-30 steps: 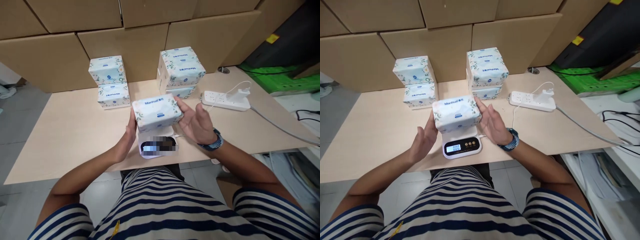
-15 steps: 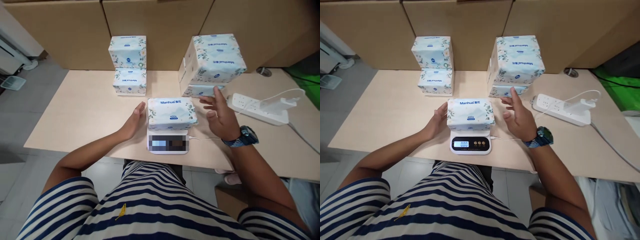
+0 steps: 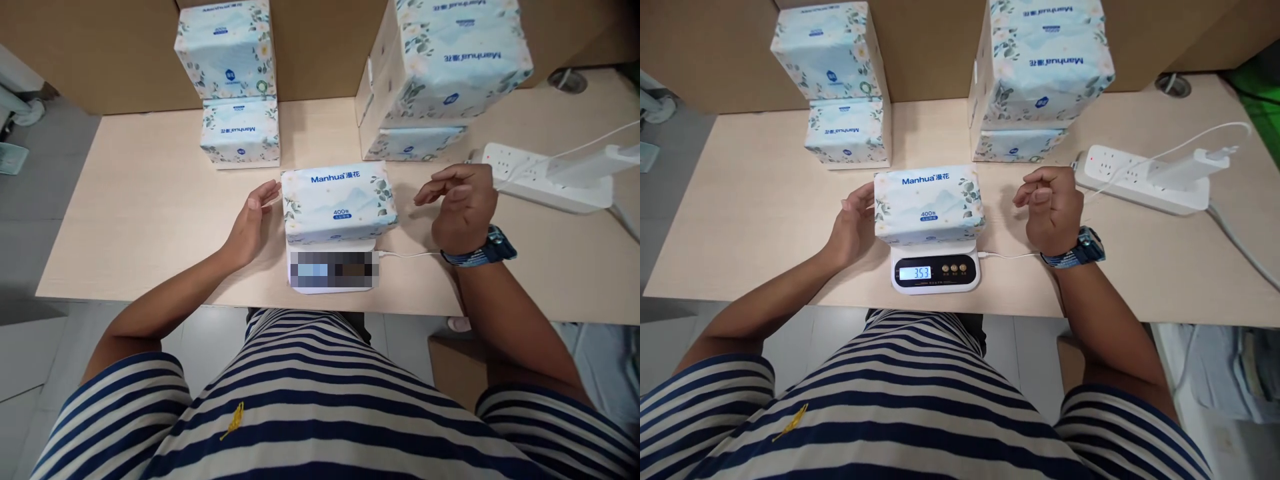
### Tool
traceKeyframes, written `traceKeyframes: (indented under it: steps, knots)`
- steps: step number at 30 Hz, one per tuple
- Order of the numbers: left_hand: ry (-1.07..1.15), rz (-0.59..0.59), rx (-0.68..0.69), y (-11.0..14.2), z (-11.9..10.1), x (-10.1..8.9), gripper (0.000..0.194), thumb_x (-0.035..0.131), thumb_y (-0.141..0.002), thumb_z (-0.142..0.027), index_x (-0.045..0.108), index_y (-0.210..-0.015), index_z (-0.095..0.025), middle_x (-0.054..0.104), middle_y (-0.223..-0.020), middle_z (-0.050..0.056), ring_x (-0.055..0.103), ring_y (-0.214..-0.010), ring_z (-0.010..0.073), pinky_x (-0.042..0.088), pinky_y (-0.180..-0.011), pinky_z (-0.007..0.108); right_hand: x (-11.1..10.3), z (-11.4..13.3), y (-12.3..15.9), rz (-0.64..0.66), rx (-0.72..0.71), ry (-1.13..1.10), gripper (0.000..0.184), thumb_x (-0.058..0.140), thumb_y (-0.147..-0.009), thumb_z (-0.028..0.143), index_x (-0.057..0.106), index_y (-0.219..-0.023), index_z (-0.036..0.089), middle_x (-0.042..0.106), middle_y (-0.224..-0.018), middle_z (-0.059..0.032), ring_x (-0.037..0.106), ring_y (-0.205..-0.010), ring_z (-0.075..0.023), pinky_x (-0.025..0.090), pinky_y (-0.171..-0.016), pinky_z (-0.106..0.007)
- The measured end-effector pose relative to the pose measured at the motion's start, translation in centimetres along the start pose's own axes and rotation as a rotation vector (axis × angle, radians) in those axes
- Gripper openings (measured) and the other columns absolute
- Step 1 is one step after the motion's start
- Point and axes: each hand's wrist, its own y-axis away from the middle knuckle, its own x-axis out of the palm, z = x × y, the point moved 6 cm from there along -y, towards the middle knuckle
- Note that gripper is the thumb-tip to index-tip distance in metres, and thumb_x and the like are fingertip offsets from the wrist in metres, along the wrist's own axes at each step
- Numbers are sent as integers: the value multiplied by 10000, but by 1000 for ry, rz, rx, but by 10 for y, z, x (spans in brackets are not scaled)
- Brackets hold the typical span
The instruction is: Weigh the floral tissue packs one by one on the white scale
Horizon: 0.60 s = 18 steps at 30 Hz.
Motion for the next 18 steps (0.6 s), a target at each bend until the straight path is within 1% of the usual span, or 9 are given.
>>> traceKeyframes:
  steps: [2,4,8,12,14,15,17,18]
  knots:
    - [-24,21,-10,2,-3,-1,859,254,-969,-925,581,-1530,-364,568,-1688,87,488,-1616,367,420,-1309,658,1,-1,-2,-29,53,-21,642,444,-974,875,639,-911,266,695,-619,-29,649,-533,-192,512,-572,-369]
    - [-53,28,-3,3,-8,-3,854,259,-972,-922,580,-1525,-357,557,-1695,89,479,-1617,364,427,-1301,639,4,-1,-2,-1,90,-23,653,441,-957,901,616,-868,278,676,-612,-24,635,-532,-194,500,-564,-371]
    - [-109,23,23,4,-15,-5,848,269,-966,-928,585,-1505,-354,559,-1692,85,493,-1604,357,457,-1279,605,7,3,2,39,87,-26,665,448,-946,912,628,-885,275,688,-667,-41,637,-567,-205,506,-578,-391]
    - [-138,15,51,2,-17,-7,838,233,-987,-907,576,-1514,-353,559,-1689,93,517,-1584,352,477,-1253,600,5,3,3,-4,62,-30,671,426,-972,886,674,-924,264,709,-741,-70,640,-583,-214,525,-582,-411]
    - [-142,6,56,2,-17,-9,831,222,-992,-902,575,-1512,-358,558,-1689,88,521,-1580,352,478,-1249,601,3,4,3,-38,-8,-39,671,417,-1004,846,710,-1027,243,748,-852,-92,689,-639,-216,545,-603,-406]
    - [-143,-1,55,1,-17,-10,834,218,-988,-906,576,-1508,-360,560,-1687,86,525,-1576,353,477,-1249,601,2,4,2,-40,-53,-48,664,414,-1023,819,723,-1115,239,770,-944,-108,725,-695,-220,564,-628,-406]
    - [-146,-9,53,1,-16,-11,851,214,-973,-924,575,-1503,-363,563,-1683,84,533,-1568,357,477,-1248,604,2,3,2,-21,-131,-62,649,404,-1050,778,708,-1304,265,778,-1155,-132,778,-822,-229,606,-698,-414]
    - [-149,-9,52,1,-16,-11,858,215,-968,-930,572,-1505,-365,563,-1683,82,535,-1566,360,476,-1249,606,3,1,2,2,-147,-59,651,399,-1052,774,686,-1376,288,763,-1244,-136,790,-876,-233,624,-738,-423]
